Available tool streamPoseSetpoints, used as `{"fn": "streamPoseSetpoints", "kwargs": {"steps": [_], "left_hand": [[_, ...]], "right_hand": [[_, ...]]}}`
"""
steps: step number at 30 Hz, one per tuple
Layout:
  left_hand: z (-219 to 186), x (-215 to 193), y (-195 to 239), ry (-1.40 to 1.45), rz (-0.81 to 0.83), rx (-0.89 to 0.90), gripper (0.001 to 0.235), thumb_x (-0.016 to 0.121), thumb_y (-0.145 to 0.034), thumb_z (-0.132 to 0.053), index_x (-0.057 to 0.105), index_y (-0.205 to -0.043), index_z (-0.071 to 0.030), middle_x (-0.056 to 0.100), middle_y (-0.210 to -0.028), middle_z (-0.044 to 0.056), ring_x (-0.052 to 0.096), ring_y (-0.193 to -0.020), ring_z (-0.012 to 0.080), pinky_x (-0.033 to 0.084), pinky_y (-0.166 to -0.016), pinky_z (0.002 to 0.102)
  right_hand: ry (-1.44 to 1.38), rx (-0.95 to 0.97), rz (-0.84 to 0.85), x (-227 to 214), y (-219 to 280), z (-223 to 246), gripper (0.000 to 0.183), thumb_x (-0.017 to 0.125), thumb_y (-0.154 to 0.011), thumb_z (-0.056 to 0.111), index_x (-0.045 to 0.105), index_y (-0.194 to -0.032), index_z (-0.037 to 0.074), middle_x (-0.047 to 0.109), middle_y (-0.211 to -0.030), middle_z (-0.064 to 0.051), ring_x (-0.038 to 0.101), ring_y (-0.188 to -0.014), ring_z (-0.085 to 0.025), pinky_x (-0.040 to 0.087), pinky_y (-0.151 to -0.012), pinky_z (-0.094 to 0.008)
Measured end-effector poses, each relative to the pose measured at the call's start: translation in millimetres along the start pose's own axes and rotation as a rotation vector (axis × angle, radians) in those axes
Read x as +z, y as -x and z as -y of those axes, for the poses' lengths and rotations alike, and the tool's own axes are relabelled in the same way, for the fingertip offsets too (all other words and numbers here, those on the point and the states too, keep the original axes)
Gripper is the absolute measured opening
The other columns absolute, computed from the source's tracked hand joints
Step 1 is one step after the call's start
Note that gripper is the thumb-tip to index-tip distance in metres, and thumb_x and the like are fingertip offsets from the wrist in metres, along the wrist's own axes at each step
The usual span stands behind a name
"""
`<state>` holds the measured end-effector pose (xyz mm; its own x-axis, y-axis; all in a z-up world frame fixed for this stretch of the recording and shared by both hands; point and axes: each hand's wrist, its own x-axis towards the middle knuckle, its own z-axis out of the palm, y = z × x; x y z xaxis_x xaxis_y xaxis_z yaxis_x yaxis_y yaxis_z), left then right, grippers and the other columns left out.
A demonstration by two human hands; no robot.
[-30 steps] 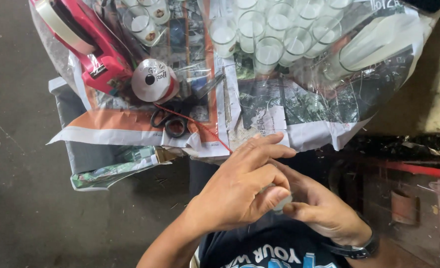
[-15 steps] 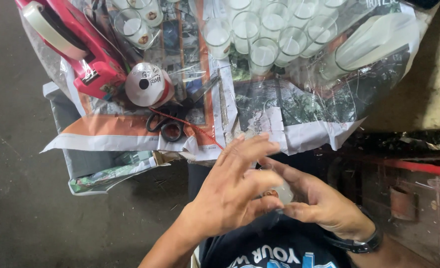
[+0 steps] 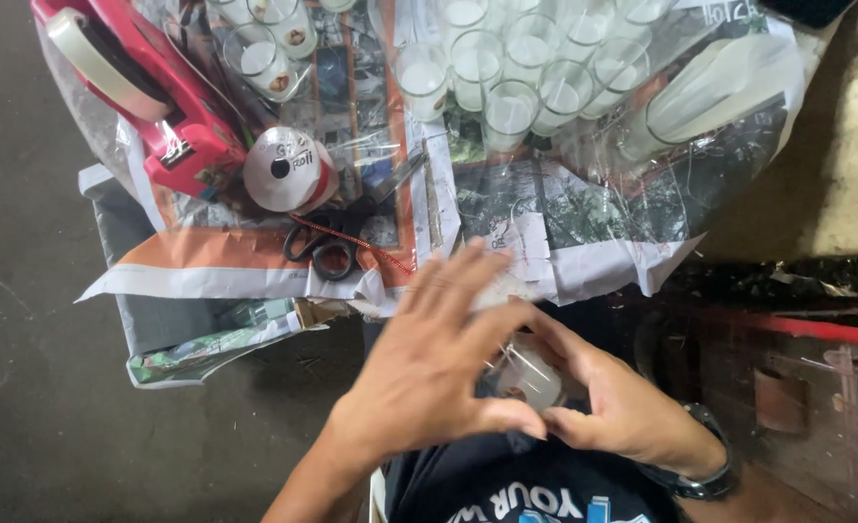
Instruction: The person is individually packaging small glass candles into clear plastic bags at a steady pace.
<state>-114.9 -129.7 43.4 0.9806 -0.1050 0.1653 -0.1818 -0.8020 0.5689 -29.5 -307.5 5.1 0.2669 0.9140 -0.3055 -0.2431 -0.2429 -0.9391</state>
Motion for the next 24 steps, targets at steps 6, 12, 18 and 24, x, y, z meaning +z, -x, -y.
{"fn": "streamPoseSetpoints", "kwargs": {"steps": [6,12,18,24], "left_hand": [[6.3,-4.7,21.0,0.428,-0.393,-0.187,0.072,0.035,-0.079,-0.062,0.039,-0.117,-0.002,0.046,-0.12,0.018,0.046,-0.114,0.0293,0.037,-0.097,0.04],[7.4,71.0,28.7,1.269,-0.058,-0.272,0.082,0.047,-0.078,-0.062,0.022,-0.13,-0.004,0.043,-0.121,0.017,0.049,-0.105,0.0226,0.042,-0.087,0.035],[-2.8,109.2,32.4,2.117,0.154,-0.271,0.047,0.069,-0.076,-0.037,0.055,-0.103,-0.001,0.058,-0.104,0.007,0.058,-0.097,0.0236,0.045,-0.091,0.034],[8.4,90.0,11.5,1.867,-0.112,-0.351,0.075,0.062,-0.073,-0.046,0.037,-0.124,0.003,0.052,-0.107,0.015,0.053,-0.099,0.0234,0.046,-0.087,0.035]], "right_hand": [[-0.523,-0.118,0.185,-2.6,12.7,35.7,0.076,0.066,-0.087,0.033,0.013,-0.135,0.009,0.03,-0.136,-0.021,0.046,-0.115,-0.03,0.041,-0.085,-0.034],[-0.749,-0.268,0.031,2.0,16.8,30.8,0.084,0.068,-0.086,0.039,0.016,-0.131,-0.009,0.042,-0.121,-0.028,0.054,-0.092,-0.032,0.047,-0.065,-0.031],[-0.765,-0.366,-0.107,-1.6,15.6,15.2,0.066,0.066,-0.086,0.026,0.025,-0.126,-0.007,0.046,-0.115,-0.028,0.055,-0.095,-0.031,0.048,-0.077,-0.035],[-0.936,-0.366,-0.099,-4.8,19.8,-1.0,0.07,0.069,-0.084,0.019,0.022,-0.129,-0.005,0.039,-0.12,-0.033,0.048,-0.102,-0.047,0.05,-0.075,-0.043]]}}
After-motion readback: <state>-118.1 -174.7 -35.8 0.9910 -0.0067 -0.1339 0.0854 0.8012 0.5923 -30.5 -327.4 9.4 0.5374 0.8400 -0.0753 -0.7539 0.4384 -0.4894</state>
